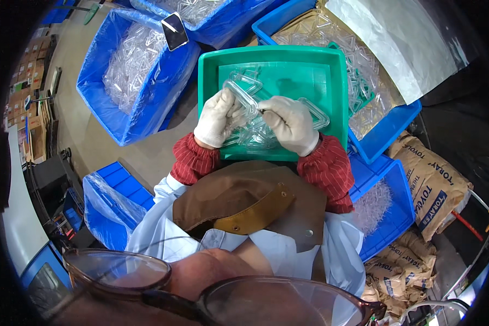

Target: The person picks up triangular plastic parts from a tray, trims their edges with a handheld deburring tool, and places the parts into storage bins.

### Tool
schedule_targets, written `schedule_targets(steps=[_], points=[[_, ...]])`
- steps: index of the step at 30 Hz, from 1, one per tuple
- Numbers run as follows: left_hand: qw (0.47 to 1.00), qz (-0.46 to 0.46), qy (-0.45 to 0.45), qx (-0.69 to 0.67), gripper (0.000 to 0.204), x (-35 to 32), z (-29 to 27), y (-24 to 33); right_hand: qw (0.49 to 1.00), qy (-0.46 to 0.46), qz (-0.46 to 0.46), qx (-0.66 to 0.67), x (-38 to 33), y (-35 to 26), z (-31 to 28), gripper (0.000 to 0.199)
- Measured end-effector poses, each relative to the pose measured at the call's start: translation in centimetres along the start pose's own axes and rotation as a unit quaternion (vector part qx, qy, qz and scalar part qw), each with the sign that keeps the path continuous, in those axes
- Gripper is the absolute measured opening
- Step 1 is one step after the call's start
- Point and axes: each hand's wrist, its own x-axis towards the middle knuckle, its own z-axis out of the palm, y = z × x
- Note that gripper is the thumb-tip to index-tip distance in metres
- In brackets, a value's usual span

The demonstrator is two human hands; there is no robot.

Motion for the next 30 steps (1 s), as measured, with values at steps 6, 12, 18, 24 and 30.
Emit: schedule_targets(steps=[6,12,18,24,30], points=[[0.996,-0.025,-0.015,0.081,0.032,-0.4,0.4,-0.9,0.984,0.059,0.161,0.050,0.4,-0.7,0.5,0.029],[0.971,0.083,0.042,0.220,0.026,-0.5,-0.5,-0.6,0.927,0.056,0.365,0.071,1.6,-1.1,1.2,0.021],[0.963,0.048,0.034,0.265,0.021,-2.5,-2.9,-0.2,0.929,-0.037,0.368,-0.025,4.9,3.2,1.7,0.029],[0.980,-0.009,0.070,0.188,0.019,-4.0,-4.3,2.1,0.856,-0.187,0.237,-0.419,8.5,6.6,5.9,0.029],[0.985,-0.003,0.087,0.149,0.018,-4.4,-5.5,3.2,0.867,-0.222,0.255,-0.367,6.8,7.2,4.3,0.021]])
